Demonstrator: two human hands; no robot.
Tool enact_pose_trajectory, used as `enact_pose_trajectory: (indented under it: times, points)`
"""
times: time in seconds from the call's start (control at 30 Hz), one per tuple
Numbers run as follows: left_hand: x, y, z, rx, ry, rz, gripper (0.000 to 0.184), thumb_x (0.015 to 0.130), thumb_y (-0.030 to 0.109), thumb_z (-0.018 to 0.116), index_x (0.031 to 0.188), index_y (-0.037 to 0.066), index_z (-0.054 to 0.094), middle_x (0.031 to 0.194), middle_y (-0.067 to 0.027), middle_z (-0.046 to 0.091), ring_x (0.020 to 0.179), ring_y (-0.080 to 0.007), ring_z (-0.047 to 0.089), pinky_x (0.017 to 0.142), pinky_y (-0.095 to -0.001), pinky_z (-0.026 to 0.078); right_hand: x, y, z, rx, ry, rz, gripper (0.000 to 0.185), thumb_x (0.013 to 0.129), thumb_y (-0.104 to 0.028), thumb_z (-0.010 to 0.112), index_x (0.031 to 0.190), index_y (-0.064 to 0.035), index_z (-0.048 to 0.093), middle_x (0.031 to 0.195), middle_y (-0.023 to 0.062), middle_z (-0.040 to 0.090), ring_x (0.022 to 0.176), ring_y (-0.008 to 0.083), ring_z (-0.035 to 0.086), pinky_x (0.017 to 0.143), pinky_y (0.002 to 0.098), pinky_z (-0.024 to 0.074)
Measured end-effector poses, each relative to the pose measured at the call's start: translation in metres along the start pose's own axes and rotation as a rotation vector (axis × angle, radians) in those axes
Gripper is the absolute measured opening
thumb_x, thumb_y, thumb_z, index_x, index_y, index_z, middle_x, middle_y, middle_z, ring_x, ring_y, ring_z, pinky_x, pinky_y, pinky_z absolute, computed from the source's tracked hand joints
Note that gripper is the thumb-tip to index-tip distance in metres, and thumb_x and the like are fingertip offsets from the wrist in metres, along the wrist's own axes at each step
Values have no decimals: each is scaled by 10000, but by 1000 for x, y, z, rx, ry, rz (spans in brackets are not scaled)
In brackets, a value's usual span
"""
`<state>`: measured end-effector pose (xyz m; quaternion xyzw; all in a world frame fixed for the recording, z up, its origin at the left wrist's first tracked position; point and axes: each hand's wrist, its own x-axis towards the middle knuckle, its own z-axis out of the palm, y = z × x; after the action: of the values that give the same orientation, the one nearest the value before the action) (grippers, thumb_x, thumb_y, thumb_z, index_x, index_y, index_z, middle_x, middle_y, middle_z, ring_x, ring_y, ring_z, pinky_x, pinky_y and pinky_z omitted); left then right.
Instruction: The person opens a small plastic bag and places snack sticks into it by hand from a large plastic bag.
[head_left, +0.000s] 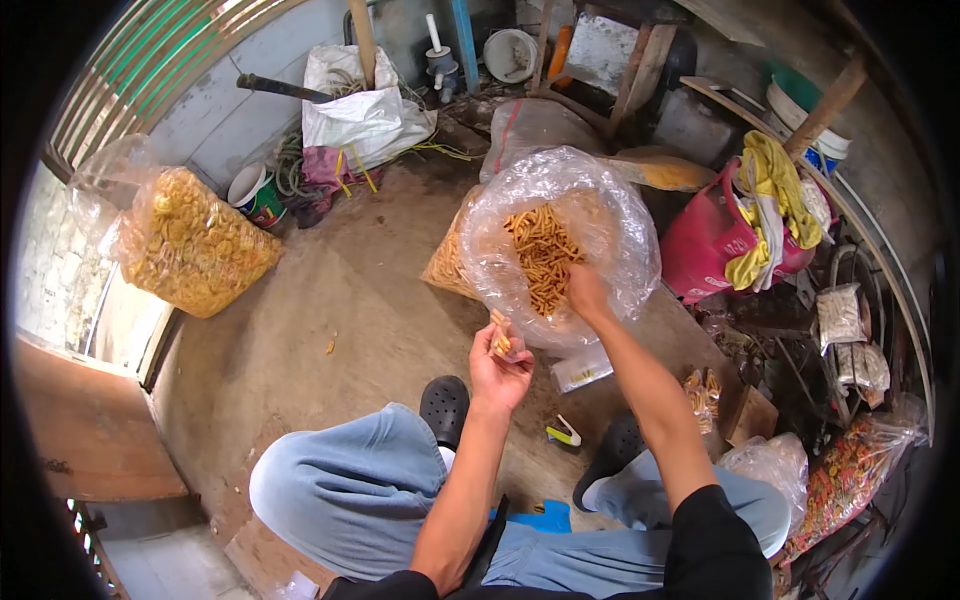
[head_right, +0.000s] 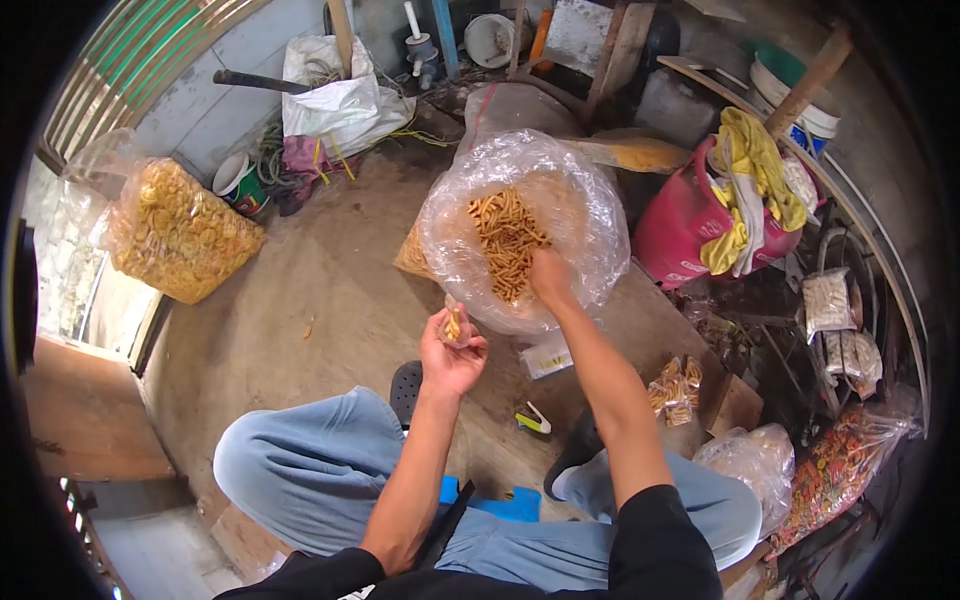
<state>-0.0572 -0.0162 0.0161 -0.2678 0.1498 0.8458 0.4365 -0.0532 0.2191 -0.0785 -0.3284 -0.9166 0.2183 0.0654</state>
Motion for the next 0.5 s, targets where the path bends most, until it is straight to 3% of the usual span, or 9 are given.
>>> enact_pose_trajectory:
  times: [0.03,0.1,0.33,0.43,0.5]
  points:
    - [2,1,-2,-3,-5,-3,180,835,243,590,965,124,626,821,68,679,641,-70,537,564,-248,416,3,-1,2,2,-7,-5,201,797,-69,536,954,-65,661,928,146,655,909,345,628,781,447,506]
    - [4,1,-1,-24,-5,-10,178,832,239,591,959,121,633,836,66,679,646,-71,539,564,-248,416,10,0,3,-259,92,-271,189,811,-71,523,955,-52,644,1031,141,617,982,323,606,778,442,520]
    - [8,-1,9,0,34,10,186,846,246,599,971,112,631,846,61,666,630,-63,530,563,-243,409,21,-5,13,-385,-5,-318,238,809,-72,508,1023,-26,600,1079,133,580,1005,300,597,780,422,526]
    - [6,-1,7,12,-4,28,200,855,255,603,985,104,623,834,55,649,621,-59,523,554,-238,401,22,-5,15,-403,-45,-229,223,809,-74,499,1004,-38,600,1087,129,582,1003,306,595,777,424,526]
    - [5,-2,8,48,-9,54,202,860,250,613,998,103,607,835,34,636,640,-73,542,557,-245,423,20,0,11,-232,140,-370,181,819,-71,483,945,-38,610,1018,129,619,941,312,616,752,428,523]
